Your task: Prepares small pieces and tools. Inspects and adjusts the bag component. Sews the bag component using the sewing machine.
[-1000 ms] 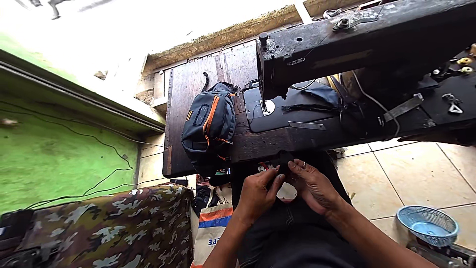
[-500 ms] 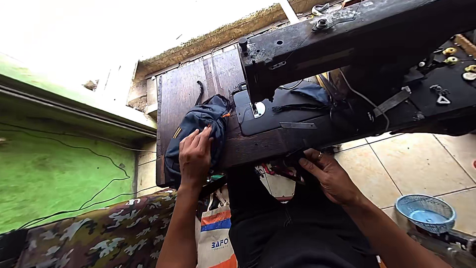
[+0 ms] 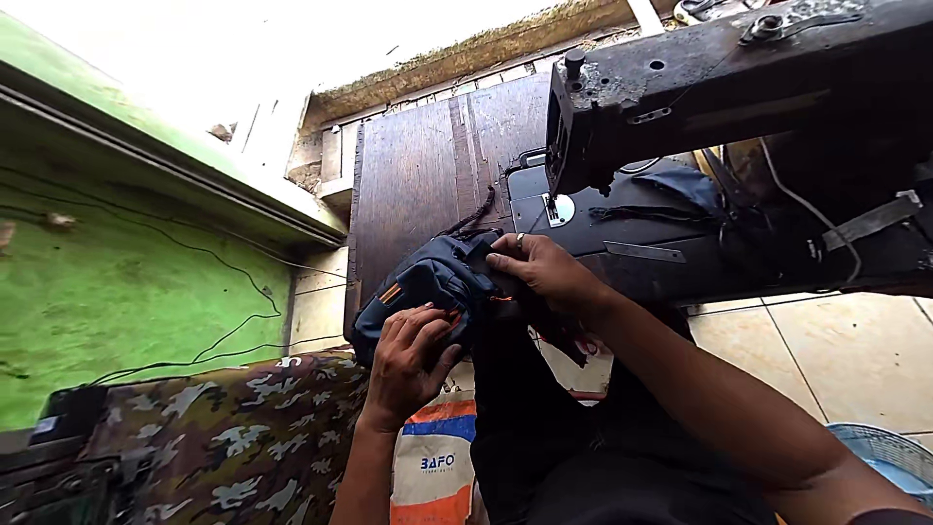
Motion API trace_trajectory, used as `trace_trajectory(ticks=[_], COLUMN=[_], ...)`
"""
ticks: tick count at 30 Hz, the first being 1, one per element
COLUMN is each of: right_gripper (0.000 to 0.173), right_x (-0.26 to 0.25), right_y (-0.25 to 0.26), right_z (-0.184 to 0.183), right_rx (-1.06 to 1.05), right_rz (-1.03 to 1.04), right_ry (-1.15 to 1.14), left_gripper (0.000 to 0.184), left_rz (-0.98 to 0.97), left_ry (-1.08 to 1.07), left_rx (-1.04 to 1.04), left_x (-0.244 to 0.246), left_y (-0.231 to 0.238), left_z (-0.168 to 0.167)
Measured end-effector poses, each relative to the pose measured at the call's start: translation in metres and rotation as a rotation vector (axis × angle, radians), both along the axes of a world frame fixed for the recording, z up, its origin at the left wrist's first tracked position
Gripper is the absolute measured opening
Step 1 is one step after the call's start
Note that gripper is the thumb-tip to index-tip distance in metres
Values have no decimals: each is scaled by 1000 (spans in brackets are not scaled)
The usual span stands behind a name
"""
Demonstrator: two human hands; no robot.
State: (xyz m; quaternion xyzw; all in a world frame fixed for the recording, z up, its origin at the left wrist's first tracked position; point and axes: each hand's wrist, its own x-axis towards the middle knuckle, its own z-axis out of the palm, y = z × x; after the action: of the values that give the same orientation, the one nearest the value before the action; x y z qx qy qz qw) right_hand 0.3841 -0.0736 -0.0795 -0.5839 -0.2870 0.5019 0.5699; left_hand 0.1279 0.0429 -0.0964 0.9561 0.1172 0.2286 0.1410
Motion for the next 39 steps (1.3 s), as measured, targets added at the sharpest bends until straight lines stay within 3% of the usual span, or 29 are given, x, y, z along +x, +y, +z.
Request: trace_trajectory(ticks=[5,8,12,15,18,20,22,27,29,31,35,39], right_gripper=[16,11,8,11,12,12,12,17,23,19,10,14], right_x=[0,1,7,10,-1,-9,-15,-11,-6,-4,-9,-23], right_y=[28,28,24,16,3,-7,-16,-52,-70,-83,-98,-95], right_z=[-8,-7,-9,-10,-16,-22,-27,-18,-11,-4,19,33], right_rx=[-9,-16,29,45,13,-21,12,178,222,274,302,174], right_rz=[-47,-79,-89,-73,-20,44,77,216,313,389,421,425], right_ry=[59,106,184,244,226,128,67,79,64,23,-76,-214], left_gripper=[40,47,42,32,41,49,41,31,28,26,25,24], left_rz=[242,339,295,224,250,307,341,215,207,225,306,369], left_ry=[-59,67,325,366,386,414,448,380,283,164,31,-34], left_rx=[-14,-11,-204,-333,-381,-399,-482,-996,-1190,-1347,-1268,-1256], left_x=[42,71,93,95,89,85,79,44,27,16,6,11], left_y=[19,38,68,82,81,74,61,3,-22,-44,-75,-88], left_z=[23,33,32,27,23,25,32,47,53,60,63,58])
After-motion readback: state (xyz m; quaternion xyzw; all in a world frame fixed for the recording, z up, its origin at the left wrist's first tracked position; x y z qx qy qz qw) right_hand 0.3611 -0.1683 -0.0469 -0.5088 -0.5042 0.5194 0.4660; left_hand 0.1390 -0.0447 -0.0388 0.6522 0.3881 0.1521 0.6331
